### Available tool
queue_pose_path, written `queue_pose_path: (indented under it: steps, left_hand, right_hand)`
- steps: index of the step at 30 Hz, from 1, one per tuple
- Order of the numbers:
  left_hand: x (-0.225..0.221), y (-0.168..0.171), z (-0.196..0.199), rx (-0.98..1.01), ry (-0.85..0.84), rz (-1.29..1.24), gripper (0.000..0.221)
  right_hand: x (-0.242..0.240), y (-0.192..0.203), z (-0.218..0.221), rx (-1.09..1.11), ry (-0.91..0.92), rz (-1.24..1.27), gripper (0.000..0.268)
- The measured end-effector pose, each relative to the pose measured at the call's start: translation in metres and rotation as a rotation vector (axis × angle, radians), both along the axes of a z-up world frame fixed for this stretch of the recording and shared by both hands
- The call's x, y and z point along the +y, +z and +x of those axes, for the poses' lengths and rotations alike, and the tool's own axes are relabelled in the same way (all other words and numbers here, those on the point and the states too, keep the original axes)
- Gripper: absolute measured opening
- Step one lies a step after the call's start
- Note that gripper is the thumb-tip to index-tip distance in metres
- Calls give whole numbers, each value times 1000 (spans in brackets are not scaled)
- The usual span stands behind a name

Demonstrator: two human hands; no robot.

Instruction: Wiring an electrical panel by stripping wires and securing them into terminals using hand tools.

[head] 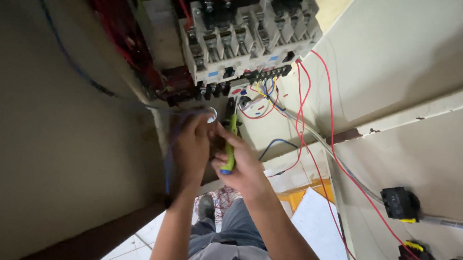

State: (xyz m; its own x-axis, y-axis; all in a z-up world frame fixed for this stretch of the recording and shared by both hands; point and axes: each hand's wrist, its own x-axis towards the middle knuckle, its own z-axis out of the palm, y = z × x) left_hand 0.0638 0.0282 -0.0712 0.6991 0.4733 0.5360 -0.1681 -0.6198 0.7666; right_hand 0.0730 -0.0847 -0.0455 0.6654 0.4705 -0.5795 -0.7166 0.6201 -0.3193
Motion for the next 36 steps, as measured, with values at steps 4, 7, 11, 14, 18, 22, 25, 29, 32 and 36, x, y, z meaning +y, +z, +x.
queue_pose_path:
  steps: [4,7,11,14,18,22,25,29,32,36]
  left_hand:
    - [7,-28,35,-139,38,77,13]
    - [12,-58,53,-126,299,228,11]
    - [5,-142,90,-107,258,29,4]
    - [7,-122,89,-70,385,183,8]
    - [1,-61,79,-108,450,349,12]
    - [-6,-51,72,-63,361,298,16]
    - [-2,-40,70,-84,553,629,17]
    - [0,-14,69,-172,443,672,28]
    - [6,-29,75,-241,436,660,32]
    - [11,-55,78,-256,362,507,32]
  right_hand:
    - [-7,-6,2,-100,73,-131,19]
    - [-18,-10,-5,-270,205,-179,22]
    - [-32,-2,-10,-401,280,-235,21]
    - [-35,38,-13,-407,297,-248,17]
    - [-40,48,-7,-412,318,-208,14]
    - [-45,39,-7,-407,277,-161,16]
    - [-46,37,-6,-431,301,-151,17]
    - [-48,32,-9,-430,312,-147,17]
    - [-48,35,-10,-437,331,-149,18]
    - [-48,36,-12,-443,332,-140,18]
